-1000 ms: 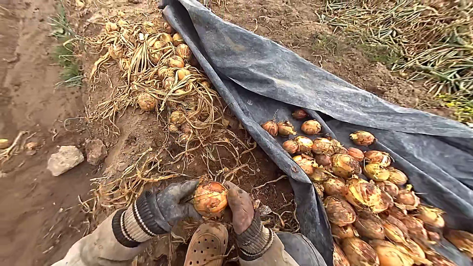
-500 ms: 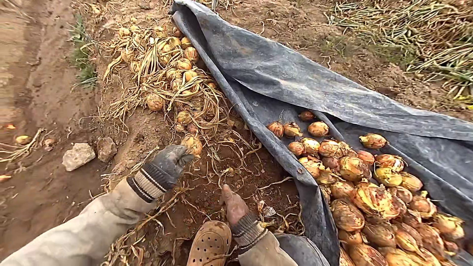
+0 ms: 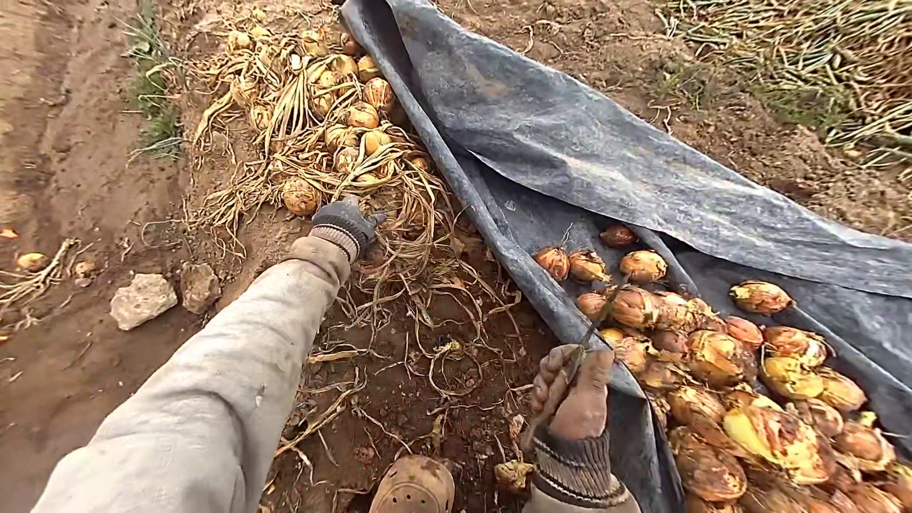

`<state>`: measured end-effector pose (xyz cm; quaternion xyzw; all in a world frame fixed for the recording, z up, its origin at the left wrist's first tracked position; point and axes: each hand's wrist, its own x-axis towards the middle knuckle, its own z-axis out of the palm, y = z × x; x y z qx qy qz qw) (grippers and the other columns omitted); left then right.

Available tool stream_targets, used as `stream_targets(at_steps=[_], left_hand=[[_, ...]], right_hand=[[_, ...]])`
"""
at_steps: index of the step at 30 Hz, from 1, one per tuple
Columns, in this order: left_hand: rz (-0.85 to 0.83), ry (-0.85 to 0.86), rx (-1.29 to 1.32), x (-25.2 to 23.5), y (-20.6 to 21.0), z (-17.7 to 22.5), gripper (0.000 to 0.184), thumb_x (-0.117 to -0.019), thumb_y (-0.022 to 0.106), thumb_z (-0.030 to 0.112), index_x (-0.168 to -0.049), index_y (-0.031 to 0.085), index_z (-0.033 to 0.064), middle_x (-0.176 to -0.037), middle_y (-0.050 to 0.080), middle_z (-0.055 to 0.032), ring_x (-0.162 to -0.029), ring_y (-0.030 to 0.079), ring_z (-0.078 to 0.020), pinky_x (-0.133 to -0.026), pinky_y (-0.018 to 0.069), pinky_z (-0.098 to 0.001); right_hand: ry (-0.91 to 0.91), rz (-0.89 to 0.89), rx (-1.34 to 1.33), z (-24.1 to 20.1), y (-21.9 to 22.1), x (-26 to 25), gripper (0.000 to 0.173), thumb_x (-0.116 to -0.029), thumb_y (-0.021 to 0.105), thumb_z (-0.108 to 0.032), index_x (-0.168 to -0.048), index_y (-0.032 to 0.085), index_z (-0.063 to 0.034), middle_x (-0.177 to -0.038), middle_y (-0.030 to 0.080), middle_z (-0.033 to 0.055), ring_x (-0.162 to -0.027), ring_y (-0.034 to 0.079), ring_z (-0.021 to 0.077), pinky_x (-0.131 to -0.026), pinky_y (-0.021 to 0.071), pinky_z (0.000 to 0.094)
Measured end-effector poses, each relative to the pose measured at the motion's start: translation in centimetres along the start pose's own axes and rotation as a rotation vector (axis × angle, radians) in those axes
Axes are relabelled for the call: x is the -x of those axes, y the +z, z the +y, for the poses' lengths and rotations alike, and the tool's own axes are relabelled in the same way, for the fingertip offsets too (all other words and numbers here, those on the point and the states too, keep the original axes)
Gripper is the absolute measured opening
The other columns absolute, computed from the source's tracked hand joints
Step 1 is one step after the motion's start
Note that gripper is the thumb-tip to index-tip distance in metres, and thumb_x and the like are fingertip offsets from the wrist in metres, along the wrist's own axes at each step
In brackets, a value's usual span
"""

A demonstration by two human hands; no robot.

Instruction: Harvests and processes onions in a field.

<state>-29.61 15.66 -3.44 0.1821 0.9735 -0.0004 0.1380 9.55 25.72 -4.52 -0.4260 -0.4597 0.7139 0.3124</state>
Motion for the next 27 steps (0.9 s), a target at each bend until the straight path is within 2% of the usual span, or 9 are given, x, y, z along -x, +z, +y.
stream_targets(at_steps=[3, 7, 12, 16, 19, 21, 23, 25, 27], left_hand=[[-0.058, -0.16, 0.09, -0.1, 1.5, -2.0, 0.085, -0.0895, 0.063, 0.068, -0.134, 0.055, -0.0045, -0.123, 0.065, -0.0306, -0.117, 0.064, -0.0471, -0.096, 0.0499, -0.0687], [-0.102, -0.225, 0.131, 1.0, 1.8, -3.8, 0.048, -0.0973, 0.061, 0.036, -0.123, 0.062, -0.0037, -0.12, 0.067, -0.0281, -0.115, 0.065, -0.0458, -0.094, 0.0502, -0.0689], [0.003, -0.089, 0.365, 4.2, 2.8, -8.9, 0.038, -0.1024, 0.059, 0.039, -0.129, 0.069, 0.0139, -0.123, 0.07, -0.0207, -0.116, 0.066, -0.042, -0.099, 0.0464, -0.0707], [0.054, 0.034, 0.772, 13.2, 2.5, -8.9, 0.031, -0.1018, 0.064, 0.018, -0.131, 0.066, 0.0054, -0.121, 0.07, -0.0188, -0.111, 0.068, -0.0308, -0.101, 0.0515, -0.0567], [0.046, 0.206, 0.981, 20.5, 3.1, -8.2, 0.02, -0.0934, 0.067, 0.005, -0.113, 0.07, 0.0016, -0.1, 0.072, -0.0092, -0.091, 0.069, -0.0151, -0.086, 0.0587, -0.0392], [-0.052, 0.37, 1.058, 25.2, 3.2, -7.9, 0.019, -0.0859, 0.067, 0.009, -0.104, 0.072, 0.0064, -0.092, 0.074, 0.0003, -0.085, 0.07, -0.0058, -0.079, 0.0611, -0.0281], [-0.234, 0.525, 1.07, 28.5, 3.0, -8.1, 0.018, -0.0896, 0.069, 0.023, -0.103, 0.074, 0.0123, -0.093, 0.074, 0.0054, -0.085, 0.07, -0.0031, -0.079, 0.0605, -0.025], [-0.376, 0.633, 1.086, 30.0, 3.1, -8.9, 0.032, -0.0956, 0.067, 0.045, -0.106, 0.073, 0.0154, -0.093, 0.073, 0.0062, -0.083, 0.069, -0.0037, -0.075, 0.0603, -0.0259], [-0.296, 0.637, 1.081, 30.6, 2.7, -8.7, 0.041, -0.0935, 0.064, 0.058, -0.095, 0.074, 0.0188, -0.084, 0.071, 0.0109, -0.075, 0.067, 0.0014, -0.068, 0.0585, -0.0215]], right_hand=[[0.162, -0.18, 0.172, 3.4, 2.4, 2.0, 0.075, -0.0981, 0.019, -0.075, -0.084, 0.057, -0.0122, -0.052, 0.048, -0.0048, -0.038, 0.045, 0.008, -0.036, 0.0434, 0.0271], [0.181, -0.332, 0.404, 5.4, 3.5, 3.3, 0.079, -0.0966, 0.018, -0.078, -0.085, 0.061, -0.0122, -0.055, 0.048, -0.0034, -0.041, 0.045, 0.0112, -0.04, 0.0439, 0.0322], [0.265, -0.397, 0.664, 5.0, 3.1, 3.6, 0.071, -0.1039, 0.019, -0.063, -0.095, 0.065, -0.0098, -0.065, 0.054, 0.0029, -0.05, 0.051, 0.0184, -0.05, 0.0496, 0.0417], [0.227, -0.571, 0.809, 4.4, 4.0, 4.4, 0.071, -0.1015, 0.03, -0.067, -0.119, 0.063, -0.0062, -0.085, 0.063, 0.0096, -0.069, 0.062, 0.0236, -0.067, 0.054, 0.0487], [0.116, -0.66, 0.771, 3.4, 4.8, 6.3, 0.078, -0.0945, 0.039, -0.076, -0.114, 0.063, -0.0035, -0.085, 0.064, 0.0092, -0.076, 0.062, 0.0217, -0.074, 0.0533, 0.0477], [0.019, -0.685, 0.653, 3.2, 4.8, 7.6, 0.09, -0.0855, 0.041, -0.088, -0.111, 0.064, -0.0049, -0.077, 0.062, 0.0039, -0.067, 0.06, 0.0153, -0.066, 0.0548, 0.041], [-0.052, -0.69, 0.481, 2.6, 4.6, 8.7, 0.101, -0.0784, 0.045, -0.093, -0.117, 0.067, -0.0025, -0.077, 0.065, 0.0016, -0.064, 0.059, 0.0096, -0.063, 0.0557, 0.0349], [-0.082, -0.678, 0.35, 2.0, 4.3, 9.7, 0.095, -0.0823, 0.043, -0.09, -0.112, 0.069, -0.0034, -0.072, 0.062, -0.0016, -0.058, 0.056, 0.0058, -0.057, 0.0537, 0.0299], [-0.107, -0.671, 0.313, 1.8, 4.4, 10.2, 0.088, -0.0875, 0.036, -0.088, -0.101, 0.069, -0.0069, -0.067, 0.059, -0.0028, -0.054, 0.053, 0.0057, -0.052, 0.0506, 0.0293]])
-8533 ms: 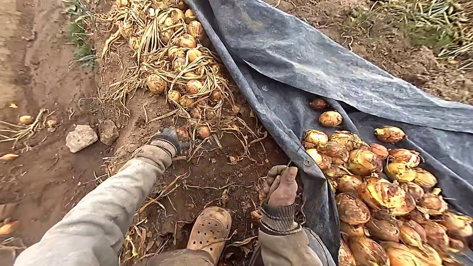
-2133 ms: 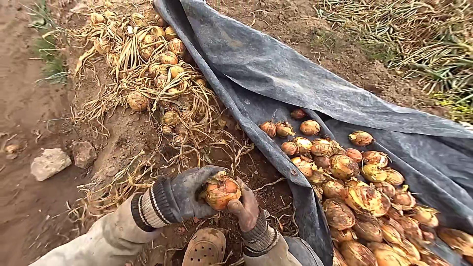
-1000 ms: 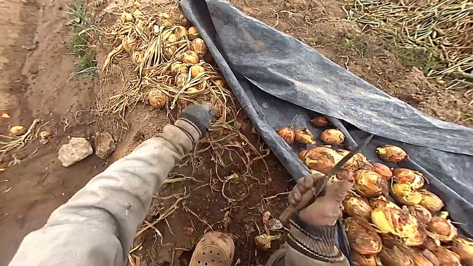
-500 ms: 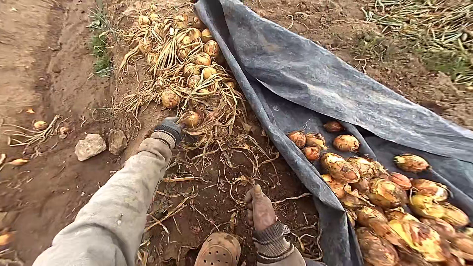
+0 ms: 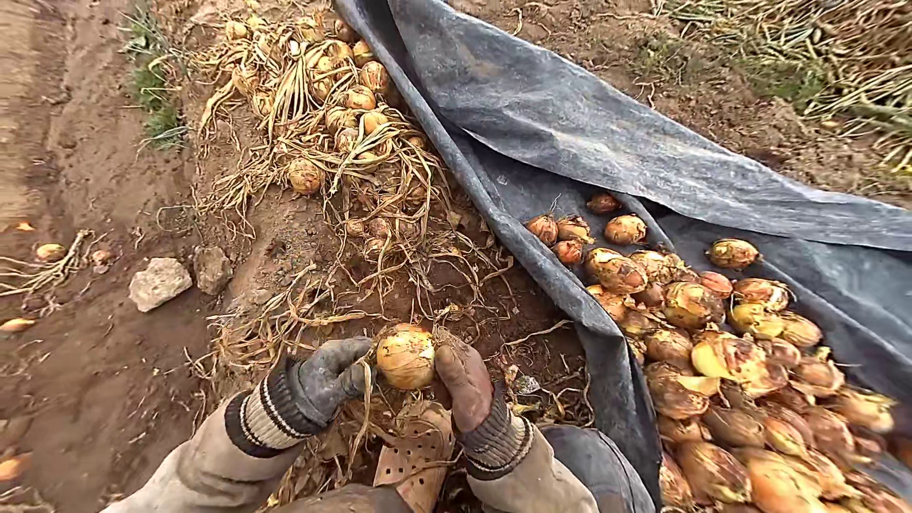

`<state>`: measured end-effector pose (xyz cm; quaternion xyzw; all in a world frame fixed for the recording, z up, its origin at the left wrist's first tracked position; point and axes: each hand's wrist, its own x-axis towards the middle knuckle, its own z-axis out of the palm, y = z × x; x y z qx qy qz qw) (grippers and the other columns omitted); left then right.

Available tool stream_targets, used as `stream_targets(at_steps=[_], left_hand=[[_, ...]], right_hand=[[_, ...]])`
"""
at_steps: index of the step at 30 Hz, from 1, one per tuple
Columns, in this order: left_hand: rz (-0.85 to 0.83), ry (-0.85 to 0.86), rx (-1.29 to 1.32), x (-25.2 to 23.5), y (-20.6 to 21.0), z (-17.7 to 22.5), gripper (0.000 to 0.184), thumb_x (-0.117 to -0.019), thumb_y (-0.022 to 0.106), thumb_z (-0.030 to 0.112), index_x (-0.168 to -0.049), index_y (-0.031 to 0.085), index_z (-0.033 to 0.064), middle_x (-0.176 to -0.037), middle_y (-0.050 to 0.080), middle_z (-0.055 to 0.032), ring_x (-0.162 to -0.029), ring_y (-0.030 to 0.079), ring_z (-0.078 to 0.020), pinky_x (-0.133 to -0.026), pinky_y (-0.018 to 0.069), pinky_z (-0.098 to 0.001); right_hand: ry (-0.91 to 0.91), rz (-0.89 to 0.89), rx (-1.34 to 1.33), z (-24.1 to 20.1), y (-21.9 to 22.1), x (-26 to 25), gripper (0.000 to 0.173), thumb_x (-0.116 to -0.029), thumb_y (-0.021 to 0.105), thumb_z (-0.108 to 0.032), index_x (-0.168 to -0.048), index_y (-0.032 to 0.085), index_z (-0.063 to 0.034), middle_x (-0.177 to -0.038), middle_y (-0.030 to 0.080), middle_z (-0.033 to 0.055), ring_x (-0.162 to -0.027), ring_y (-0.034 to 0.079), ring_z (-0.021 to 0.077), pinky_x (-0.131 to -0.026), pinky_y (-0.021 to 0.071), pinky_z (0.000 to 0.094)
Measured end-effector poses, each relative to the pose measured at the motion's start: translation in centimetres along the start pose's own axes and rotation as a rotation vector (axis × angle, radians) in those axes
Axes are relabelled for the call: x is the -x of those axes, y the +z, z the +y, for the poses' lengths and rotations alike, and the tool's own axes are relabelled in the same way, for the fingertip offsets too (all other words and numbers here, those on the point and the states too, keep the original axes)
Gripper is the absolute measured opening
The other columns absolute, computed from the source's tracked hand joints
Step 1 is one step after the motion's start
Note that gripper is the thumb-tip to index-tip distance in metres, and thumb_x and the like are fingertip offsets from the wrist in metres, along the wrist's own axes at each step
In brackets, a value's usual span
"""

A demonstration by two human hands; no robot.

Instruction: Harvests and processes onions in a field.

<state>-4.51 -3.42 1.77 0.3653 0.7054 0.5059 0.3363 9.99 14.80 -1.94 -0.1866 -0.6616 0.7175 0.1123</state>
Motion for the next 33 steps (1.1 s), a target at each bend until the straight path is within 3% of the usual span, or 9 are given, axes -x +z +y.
stream_targets(at_steps=[3, 8, 13, 17, 19, 21, 25, 28, 33], left_hand=[[0.069, 0.239, -0.253, -0.9, -0.7, -0.1, 0.043, -0.0953, 0.063, 0.054, -0.08, 0.071, 0.0149, -0.079, 0.069, 0.01, -0.08, 0.065, 0.0057, -0.072, 0.0553, -0.0167], [0.067, 0.543, -0.729, -3.4, -3.0, -0.9, 0.041, -0.0971, 0.062, 0.046, -0.078, 0.072, 0.0113, -0.077, 0.071, -0.0016, -0.08, 0.07, -0.0122, -0.075, 0.0597, -0.0338], [0.205, 0.395, -0.664, -7.9, -2.3, -1.6, 0.033, -0.0963, 0.067, 0.038, -0.084, 0.075, 0.0082, -0.083, 0.073, -0.0038, -0.083, 0.071, -0.013, -0.079, 0.0605, -0.0362], [0.316, -0.046, -0.618, -12.1, -5.0, -1.7, 0.032, -0.0971, 0.071, 0.036, -0.095, 0.075, 0.0042, -0.092, 0.073, -0.0141, -0.086, 0.07, -0.027, -0.082, 0.0556, -0.0566], [0.187, -0.038, -0.695, -12.9, -4.9, -0.6, 0.032, -0.099, 0.068, 0.036, -0.103, 0.074, 0.0043, -0.099, 0.073, -0.0152, -0.091, 0.071, -0.0293, -0.085, 0.0552, -0.0583], [-0.101, 0.012, -0.765, -12.9, -2.8, 1.3, 0.029, -0.1, 0.066, 0.034, -0.112, 0.074, 0.0077, -0.105, 0.074, -0.0113, -0.098, 0.071, -0.024, -0.091, 0.0566, -0.0519], [-0.549, 0.141, -0.904, -14.7, 3.2, 2.0, 0.019, -0.1013, 0.062, 0.034, -0.106, 0.074, 0.0206, -0.101, 0.074, 0.0003, -0.096, 0.071, -0.0174, -0.086, 0.0575, -0.0462], [-0.249, 0.107, -0.899, -19.8, 2.1, 0.8, 0.025, -0.1009, 0.06, 0.02, -0.12, 0.075, 0.0163, -0.118, 0.075, -0.0062, -0.109, 0.072, -0.0245, -0.095, 0.0565, -0.0528], [0.131, -0.573, -1.112, -26.0, -4.9, -6.7, 0.086, -0.0855, 0.071, 0.067, -0.136, 0.054, -0.0007, -0.119, 0.067, -0.0288, -0.108, 0.067, -0.0496, -0.088, 0.0522, -0.0716]], right_hand=[[0.032, 0.024, -0.013, 0.2, 0.5, 0.1, 0.08, -0.0912, 0.033, -0.084, -0.088, 0.067, -0.0118, -0.062, 0.055, -0.0048, -0.05, 0.049, 0.005, -0.048, 0.047, 0.0283], [0.305, 0.106, -0.022, 1.1, 0.6, -0.7, 0.06, -0.1016, 0.039, -0.06, -0.078, 0.064, -0.0104, -0.06, 0.051, -0.0038, -0.05, 0.047, 0.0082, -0.05, 0.0446, 0.0313], [0.336, 0.19, -0.201, 2.2, 0.0, -1.3, 0.057, -0.1034, 0.038, -0.055, -0.07, 0.056, -0.0122, -0.054, 0.046, -0.0031, -0.042, 0.041, 0.0091, -0.042, 0.0395, 0.0295], [0.305, 0.194, -0.432, 1.8, -1.1, -0.8, 0.063, -0.1043, 0.029, -0.061, -0.07, 0.05, -0.0129, -0.05, 0.043, -0.0041, -0.036, 0.039, 0.0068, -0.034, 0.0373, 0.0243], [0.453, 0.035, 0.026, 3.4, -2.1, -2.1, 0.072, -0.1062, 0.014, -0.058, -0.084, 0.059, -0.0059, -0.061, 0.051, 0.0039, -0.049, 0.048, 0.0158, -0.049, 0.0454, 0.0353], [0.582, -0.151, 0.278, 4.4, -2.3, -3.5, 0.074, -0.1088, 0.016, -0.054, -0.109, 0.069, -0.0023, -0.091, 0.067, 0.0144, -0.084, 0.064, 0.0277, -0.083, 0.0525, 0.0524], [0.458, 0.289, -0.045, 4.7, -3.5, -4.1, 0.067, -0.1032, 0.033, -0.063, -0.081, 0.062, -0.0064, -0.056, 0.05, 0.0005, -0.045, 0.047, 0.0121, -0.044, 0.0453, 0.0329], [0.251, 0.556, -0.25, 1.6, -6.7, -4.0, 0.067, -0.1041, 0.024, -0.064, -0.073, 0.053, -0.0127, -0.05, 0.046, -0.0039, -0.037, 0.041, 0.0079, -0.035, 0.0406, 0.0266], [0.199, 0.748, -0.366, 0.7, -9.9, -4.4, 0.067, -0.1039, 0.018, -0.067, -0.087, 0.054, -0.0122, -0.055, 0.051, -0.0001, -0.038, 0.049, 0.0118, -0.036, 0.0495, 0.0309]])
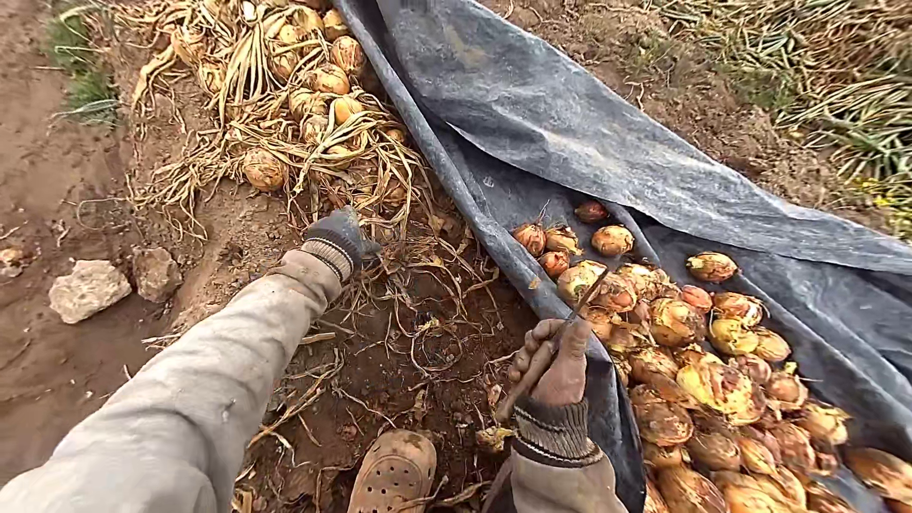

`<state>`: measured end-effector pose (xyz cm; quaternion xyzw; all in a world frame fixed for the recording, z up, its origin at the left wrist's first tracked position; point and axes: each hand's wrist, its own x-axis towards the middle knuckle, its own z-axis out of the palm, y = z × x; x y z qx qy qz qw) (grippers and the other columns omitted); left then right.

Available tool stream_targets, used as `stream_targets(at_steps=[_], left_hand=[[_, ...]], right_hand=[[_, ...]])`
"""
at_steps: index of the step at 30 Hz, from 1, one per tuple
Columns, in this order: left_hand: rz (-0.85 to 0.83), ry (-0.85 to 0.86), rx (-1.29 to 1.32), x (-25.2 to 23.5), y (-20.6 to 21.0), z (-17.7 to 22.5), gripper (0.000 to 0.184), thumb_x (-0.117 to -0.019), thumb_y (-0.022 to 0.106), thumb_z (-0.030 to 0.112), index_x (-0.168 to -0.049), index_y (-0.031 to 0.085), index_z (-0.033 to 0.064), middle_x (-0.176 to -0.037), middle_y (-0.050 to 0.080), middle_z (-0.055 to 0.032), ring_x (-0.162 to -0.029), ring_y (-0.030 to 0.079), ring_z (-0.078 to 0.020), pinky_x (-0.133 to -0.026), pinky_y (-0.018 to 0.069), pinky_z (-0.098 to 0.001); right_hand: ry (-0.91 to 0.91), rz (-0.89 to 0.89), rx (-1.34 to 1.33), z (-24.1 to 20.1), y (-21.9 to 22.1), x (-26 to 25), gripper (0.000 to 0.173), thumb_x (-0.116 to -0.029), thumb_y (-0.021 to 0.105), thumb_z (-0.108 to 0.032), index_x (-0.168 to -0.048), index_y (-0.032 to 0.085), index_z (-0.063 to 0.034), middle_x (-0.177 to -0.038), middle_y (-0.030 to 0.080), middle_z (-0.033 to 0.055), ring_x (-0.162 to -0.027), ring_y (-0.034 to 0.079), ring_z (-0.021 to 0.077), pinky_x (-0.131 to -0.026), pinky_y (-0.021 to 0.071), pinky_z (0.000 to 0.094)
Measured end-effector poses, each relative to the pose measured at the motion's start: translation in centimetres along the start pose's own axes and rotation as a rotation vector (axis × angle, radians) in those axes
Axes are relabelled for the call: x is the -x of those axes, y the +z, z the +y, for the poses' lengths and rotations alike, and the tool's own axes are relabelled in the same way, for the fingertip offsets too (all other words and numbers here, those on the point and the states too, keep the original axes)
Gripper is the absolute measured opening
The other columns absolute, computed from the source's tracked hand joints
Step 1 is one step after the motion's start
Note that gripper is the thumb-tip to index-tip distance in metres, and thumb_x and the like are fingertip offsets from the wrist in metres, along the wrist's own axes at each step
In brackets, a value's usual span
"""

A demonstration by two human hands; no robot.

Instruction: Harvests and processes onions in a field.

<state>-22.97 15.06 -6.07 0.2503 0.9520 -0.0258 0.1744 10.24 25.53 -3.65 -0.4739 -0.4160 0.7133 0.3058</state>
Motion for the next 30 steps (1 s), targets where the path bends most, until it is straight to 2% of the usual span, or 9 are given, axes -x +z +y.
stream_targets(at_steps=[7, 10, 11, 13, 17, 21, 24, 28, 30], left_hand=[[-0.051, -0.173, 0.046, 0.9, 0.7, -4.6, 0.049, -0.1027, 0.057, 0.038, -0.128, 0.06, -0.003, -0.118, 0.066, -0.0319, -0.113, 0.064, -0.0509, -0.092, 0.0499, -0.0713], [0.411, -0.052, 0.194, 2.0, 6.1, -9.0, 0.037, -0.0966, 0.062, 0.044, -0.101, 0.076, 0.0099, -0.094, 0.073, -0.0223, -0.09, 0.071, -0.0434, -0.079, 0.0529, -0.0727], [0.3, -0.045, 0.32, 4.0, 4.8, -9.2, 0.033, -0.0994, 0.064, 0.037, -0.114, 0.074, 0.0104, -0.106, 0.073, -0.0225, -0.101, 0.07, -0.043, -0.089, 0.0508, -0.0729], [0.071, -0.028, 0.573, 10.0, 1.4, -7.9, 0.035, -0.1034, 0.062, 0.021, -0.135, 0.064, 0.0069, -0.127, 0.067, -0.0223, -0.118, 0.065, -0.0373, -0.104, 0.0469, -0.0635], [0.103, 0.179, 0.918, 20.7, 1.4, -5.5, 0.025, -0.0901, 0.067, -0.003, -0.115, 0.067, -0.0026, -0.099, 0.072, -0.0092, -0.089, 0.068, -0.0108, -0.084, 0.0573, -0.0337], [0.057, 0.456, 1.037, 25.0, 2.2, -5.2, 0.025, -0.0861, 0.075, 0.031, -0.101, 0.075, 0.011, -0.092, 0.075, 0.0063, -0.085, 0.071, -0.0005, -0.077, 0.061, -0.0226], [0.267, 0.294, 0.976, 24.9, 1.2, -4.5, 0.016, -0.0813, 0.078, 0.02, -0.092, 0.074, 0.009, -0.083, 0.073, 0.0044, -0.074, 0.069, -0.0014, -0.069, 0.0595, -0.0235], [0.157, 0.497, 0.661, 23.7, -0.7, -3.4, 0.029, -0.0939, 0.07, 0.028, -0.114, 0.074, 0.0071, -0.106, 0.074, -0.0054, -0.097, 0.07, -0.0111, -0.091, 0.0586, -0.0353], [-0.084, 0.668, 0.409, 22.7, -1.7, -1.7, 0.028, -0.0982, 0.067, 0.032, -0.116, 0.075, 0.0124, -0.112, 0.074, -0.0045, -0.106, 0.07, -0.0137, -0.098, 0.0558, -0.0397]], right_hand=[[0.34, -0.416, 0.387, 5.6, 3.0, 2.8, 0.055, -0.1107, 0.027, -0.047, -0.108, 0.061, -0.0036, -0.063, 0.051, 0.0023, -0.042, 0.045, 0.0134, -0.041, 0.0466, 0.0317], [0.313, -0.526, 0.656, 6.8, 3.2, 3.0, 0.058, -0.107, 0.033, -0.056, -0.118, 0.064, -0.0077, -0.072, 0.057, 0.0055, -0.052, 0.052, 0.0187, -0.053, 0.0517, 0.0397], [0.299, -0.56, 0.727, 7.0, 3.3, 3.1, 0.06, -0.1059, 0.034, -0.059, -0.12, 0.063, -0.0082, -0.077, 0.059, 0.0066, -0.056, 0.056, 0.0201, -0.058, 0.0539, 0.0419], [0.266, -0.627, 0.817, 6.7, 3.7, 3.7, 0.065, -0.1038, 0.036, -0.063, -0.123, 0.061, -0.0067, -0.087, 0.063, 0.0096, -0.069, 0.061, 0.0229, -0.07, 0.0547, 0.0464], [0.09, -0.739, 0.67, 5.7, 4.0, 6.3, 0.076, -0.0938, 0.043, -0.075, -0.115, 0.064, -0.0057, -0.081, 0.062, 0.0072, -0.069, 0.059, 0.0185, -0.069, 0.0531, 0.0429], [-0.001, -0.716, 0.27, 4.9, 3.8, 8.4, 0.074, -0.0957, 0.037, -0.077, -0.093, 0.066, -0.0096, -0.062, 0.051, -0.0052, -0.049, 0.046, 0.0052, -0.047, 0.0446, 0.0258], [0.099, -0.668, 0.363, 4.6, 3.5, 8.2, 0.06, -0.1042, 0.03, -0.058, -0.087, 0.061, -0.0092, -0.06, 0.048, -0.0047, -0.046, 0.044, 0.0059, -0.044, 0.0428, 0.0255], [0.212, -0.857, 0.913, 6.5, 3.3, 5.9, 0.073, -0.1078, 0.021, -0.059, -0.122, 0.064, -0.0018, -0.103, 0.068, 0.0175, -0.094, 0.066, 0.0301, -0.09, 0.0522, 0.0543], [0.185, -0.789, 0.865, 7.2, 3.1, 5.7, 0.068, -0.1079, 0.027, -0.057, -0.115, 0.067, -0.0022, -0.093, 0.068, 0.0132, -0.083, 0.066, 0.0253, -0.082, 0.0547, 0.0497]])
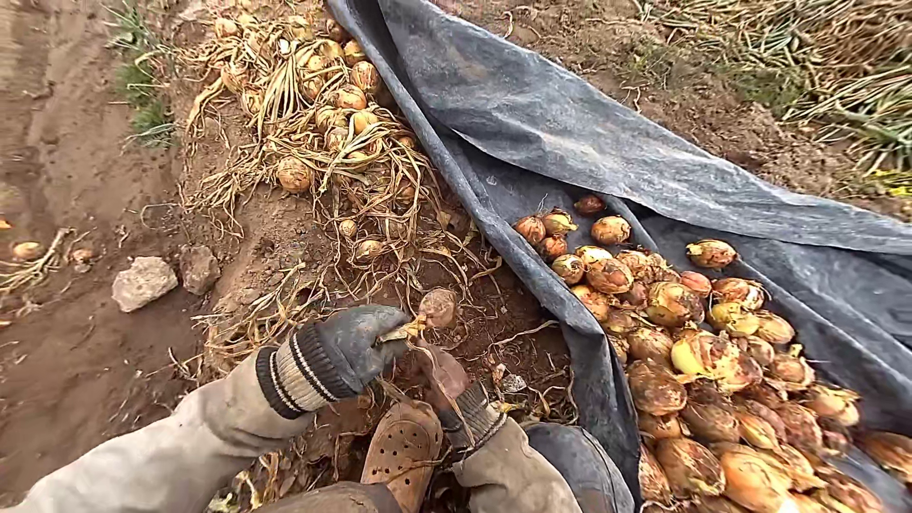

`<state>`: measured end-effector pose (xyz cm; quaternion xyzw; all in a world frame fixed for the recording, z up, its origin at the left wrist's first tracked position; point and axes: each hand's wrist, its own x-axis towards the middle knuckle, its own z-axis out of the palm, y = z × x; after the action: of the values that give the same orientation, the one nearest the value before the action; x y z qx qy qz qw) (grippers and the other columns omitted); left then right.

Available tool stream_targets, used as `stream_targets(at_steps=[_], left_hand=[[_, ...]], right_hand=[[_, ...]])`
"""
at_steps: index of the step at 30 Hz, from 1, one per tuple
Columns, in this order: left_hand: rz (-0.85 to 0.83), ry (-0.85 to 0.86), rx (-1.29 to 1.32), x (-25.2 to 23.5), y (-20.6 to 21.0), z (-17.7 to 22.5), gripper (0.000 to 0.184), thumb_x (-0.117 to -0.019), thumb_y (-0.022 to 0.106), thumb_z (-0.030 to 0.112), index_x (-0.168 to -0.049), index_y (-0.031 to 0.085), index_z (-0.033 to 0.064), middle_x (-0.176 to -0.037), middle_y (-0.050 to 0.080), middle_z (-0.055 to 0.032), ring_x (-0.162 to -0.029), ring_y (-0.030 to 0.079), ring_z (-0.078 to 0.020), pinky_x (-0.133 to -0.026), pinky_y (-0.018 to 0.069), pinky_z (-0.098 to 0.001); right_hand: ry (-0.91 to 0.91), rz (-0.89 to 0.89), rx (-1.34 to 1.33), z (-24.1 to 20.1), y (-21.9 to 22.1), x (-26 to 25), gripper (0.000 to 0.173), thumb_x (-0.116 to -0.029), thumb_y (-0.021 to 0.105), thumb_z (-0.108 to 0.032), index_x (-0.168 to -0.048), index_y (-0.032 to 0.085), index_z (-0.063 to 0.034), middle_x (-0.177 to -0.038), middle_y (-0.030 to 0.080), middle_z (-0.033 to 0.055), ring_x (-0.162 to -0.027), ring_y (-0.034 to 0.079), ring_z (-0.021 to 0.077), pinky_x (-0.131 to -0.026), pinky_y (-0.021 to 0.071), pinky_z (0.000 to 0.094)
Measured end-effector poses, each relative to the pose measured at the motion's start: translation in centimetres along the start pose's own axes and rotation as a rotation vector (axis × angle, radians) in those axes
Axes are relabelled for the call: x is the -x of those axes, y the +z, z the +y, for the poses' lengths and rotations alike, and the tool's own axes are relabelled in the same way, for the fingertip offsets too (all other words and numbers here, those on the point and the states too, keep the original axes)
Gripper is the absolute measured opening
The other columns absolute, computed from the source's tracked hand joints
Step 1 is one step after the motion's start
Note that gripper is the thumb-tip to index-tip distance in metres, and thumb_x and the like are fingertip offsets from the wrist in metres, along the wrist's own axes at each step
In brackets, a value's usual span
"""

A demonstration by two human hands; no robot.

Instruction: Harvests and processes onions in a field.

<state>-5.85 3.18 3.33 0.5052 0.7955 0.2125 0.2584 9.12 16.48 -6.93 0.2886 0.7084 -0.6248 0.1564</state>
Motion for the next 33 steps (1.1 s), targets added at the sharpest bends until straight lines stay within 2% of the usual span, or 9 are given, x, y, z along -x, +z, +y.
stream_targets(at_steps=[3, 6, 10, 13, 19, 24, 27, 30, 33], left_hand=[[-0.099, 0.152, -0.159, -4.4, -0.5, 0.3, 0.015, -0.0968, 0.067, 0.022, -0.105, 0.078, 0.0153, -0.109, 0.076, -0.0027, -0.105, 0.07, -0.0173, -0.094, 0.0562, -0.0443], [0.104, 0.083, -0.306, -10.3, -3.1, -4.1, 0.021, -0.097, 0.065, 0.012, -0.114, 0.077, 0.0105, -0.12, 0.074, -0.0099, -0.116, 0.069, -0.0267, -0.101, 0.0535, -0.0528], [-0.211, -0.157, -0.666, -16.4, -3.4, -13.6, 0.047, -0.0833, 0.075, 0.005, -0.127, 0.072, 0.0222, -0.136, 0.062, -0.0137, -0.123, 0.06, -0.0399, -0.096, 0.0535, -0.0614], [-0.371, -0.198, -0.758, -17.0, -1.1, -16.9, 0.075, -0.0729, 0.083, 0.005, -0.14, 0.062, 0.0308, -0.136, 0.06, -0.0205, -0.12, 0.06, -0.0469, -0.089, 0.0548, -0.0656], [-0.42, -0.167, -0.779, -14.0, -1.1, -16.9, 0.049, -0.0779, 0.081, 0.009, -0.126, 0.071, 0.0113, -0.127, 0.066, -0.016, -0.121, 0.062, -0.0387, -0.1, 0.0514, -0.0588], [0.165, 0.047, -0.167, -5.3, -0.4, -13.3, 0.015, -0.0821, 0.07, 0.001, -0.092, 0.08, 0.0066, -0.14, 0.062, -0.0147, -0.134, 0.052, -0.0409, -0.112, 0.0402, -0.0619], [0.32, 0.183, 0.116, -0.8, 1.1, -8.4, 0.021, -0.0923, 0.07, 0.033, -0.088, 0.08, 0.0149, -0.145, 0.062, -0.0036, -0.141, 0.049, -0.028, -0.118, 0.0373, -0.0532], [0.281, 0.259, 0.259, 2.8, 2.3, -5.0, 0.026, -0.0946, 0.068, 0.038, -0.089, 0.077, 0.0143, -0.104, 0.074, 0.001, -0.11, 0.066, -0.01, -0.1, 0.0528, -0.0332], [0.184, 0.179, 0.335, 4.8, 1.8, -3.2, 0.027, -0.0939, 0.07, 0.04, -0.088, 0.076, 0.0144, -0.092, 0.074, 0.0047, -0.096, 0.068, -0.0022, -0.087, 0.057, -0.0242]], right_hand=[[-0.058, 0.274, -0.337, -0.9, -2.0, 1.4, 0.068, -0.1059, 0.027, -0.059, -0.084, 0.063, -0.0057, -0.059, 0.052, 0.0007, -0.046, 0.048, 0.0124, -0.046, 0.0465, 0.0343], [-0.298, 0.609, -0.568, -1.8, -6.2, 3.4, 0.064, -0.101, 0.033, -0.069, -0.077, 0.057, -0.0146, -0.053, 0.047, -0.0068, -0.039, 0.042, 0.0049, -0.037, 0.0415, 0.0242], [-0.47, 0.916, -0.592, -0.7, -10.5, 3.1, 0.061, -0.1026, 0.029, -0.069, -0.084, 0.056, -0.0179, -0.053, 0.048, -0.0076, -0.037, 0.046, 0.0062, -0.035, 0.0468, 0.0258], [-0.242, 0.775, -0.536, 0.3, -8.2, 1.4, 0.065, -0.1031, 0.026, -0.067, -0.085, 0.058, -0.0129, -0.054, 0.047, -0.0044, -0.04, 0.045, 0.0085, -0.038, 0.0457, 0.0284], [-0.065, 0.391, -0.207, 0.6, -4.3, -0.4, 0.071, -0.1013, 0.026, -0.069, -0.091, 0.067, -0.0115, -0.062, 0.055, -0.0008, -0.048, 0.051, 0.0133, -0.049, 0.0498, 0.036], [-0.01, 0.237, 0.003, -0.3, -3.9, -0.3, 0.066, -0.1023, 0.035, -0.064, -0.109, 0.067, -0.0071, -0.082, 0.065, 0.0082, -0.073, 0.063, 0.0224, -0.072, 0.0538, 0.0472], [-0.087, 0.13, 0.045, -1.9, -3.0, 0.9, 0.077, -0.094, 0.046, -0.074, -0.116, 0.065, -0.0028, -0.092, 0.068, 0.0138, -0.088, 0.066, 0.0262, -0.085, 0.0535, 0.0513], [-0.294, 0.107, -0.131, -2.2, -1.5, 2.6, 0.087, -0.0831, 0.047, -0.088, -0.108, 0.071, -0.0078, -0.072, 0.062, 0.0007, -0.063, 0.058, 0.01, -0.063, 0.0539, 0.0354], [-0.418, 0.084, -0.325, -2.2, -0.5, 3.8, 0.075, -0.0917, 0.04, -0.082, -0.088, 0.067, -0.0117, -0.059, 0.05, -0.0058, -0.05, 0.047, 0.0051, -0.05, 0.0456, 0.0286]])
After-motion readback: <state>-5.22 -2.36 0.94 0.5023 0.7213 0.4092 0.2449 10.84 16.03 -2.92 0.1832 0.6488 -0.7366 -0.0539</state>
